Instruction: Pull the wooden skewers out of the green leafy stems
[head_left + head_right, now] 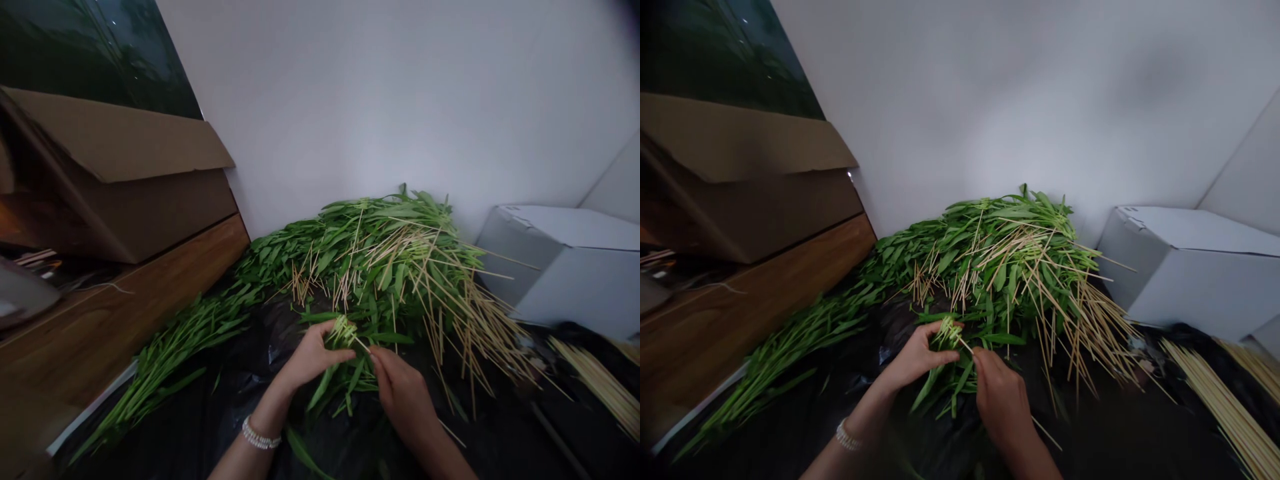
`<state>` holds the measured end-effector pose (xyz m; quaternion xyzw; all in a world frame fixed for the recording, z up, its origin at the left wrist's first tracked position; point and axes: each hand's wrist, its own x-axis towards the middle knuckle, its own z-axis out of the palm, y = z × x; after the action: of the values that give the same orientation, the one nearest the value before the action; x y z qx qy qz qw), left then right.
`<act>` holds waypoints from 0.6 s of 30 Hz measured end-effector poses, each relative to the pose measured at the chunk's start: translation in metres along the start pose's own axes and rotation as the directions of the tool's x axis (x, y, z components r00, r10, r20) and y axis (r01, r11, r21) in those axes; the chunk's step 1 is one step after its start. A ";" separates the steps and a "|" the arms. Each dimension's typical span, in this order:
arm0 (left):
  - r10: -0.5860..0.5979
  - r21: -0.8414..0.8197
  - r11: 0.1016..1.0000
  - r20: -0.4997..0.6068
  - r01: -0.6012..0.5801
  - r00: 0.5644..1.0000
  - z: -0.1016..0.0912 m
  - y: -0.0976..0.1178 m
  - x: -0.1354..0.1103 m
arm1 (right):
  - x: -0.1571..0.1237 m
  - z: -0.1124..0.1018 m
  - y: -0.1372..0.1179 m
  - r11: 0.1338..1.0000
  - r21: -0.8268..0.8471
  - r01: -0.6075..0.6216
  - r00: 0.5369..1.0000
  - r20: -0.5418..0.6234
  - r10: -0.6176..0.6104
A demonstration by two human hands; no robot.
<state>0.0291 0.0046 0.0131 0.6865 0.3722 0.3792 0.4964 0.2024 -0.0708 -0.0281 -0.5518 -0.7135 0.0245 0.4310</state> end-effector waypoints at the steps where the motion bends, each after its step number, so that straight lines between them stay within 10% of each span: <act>1: -0.005 0.024 1.000 -0.008 0.005 1.000 0.000 0.000 0.000 | 0.000 -0.001 0.001 1.000 0.007 0.006 1.000 0.011 -0.006; 9: 0.002 -0.063 0.997 -0.491 -0.037 0.871 -0.022 -0.003 0.007 | 0.011 -0.020 0.011 0.991 0.116 -0.070 0.995 0.083 0.061; 15: 0.179 0.026 0.981 -0.504 -0.193 0.845 -0.027 -0.006 0.008 | 0.012 -0.023 0.005 0.921 0.314 -0.232 0.969 -0.006 0.246; 18: 0.076 -0.066 0.987 -0.615 -0.147 0.785 -0.029 -0.010 0.011 | 0.011 -0.022 0.004 0.861 0.406 -0.305 0.944 0.010 0.330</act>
<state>0.0067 0.0277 0.0116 0.5196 0.4497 0.6291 0.3633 0.2189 -0.0702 -0.0101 -0.5617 -0.5791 0.2247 0.5465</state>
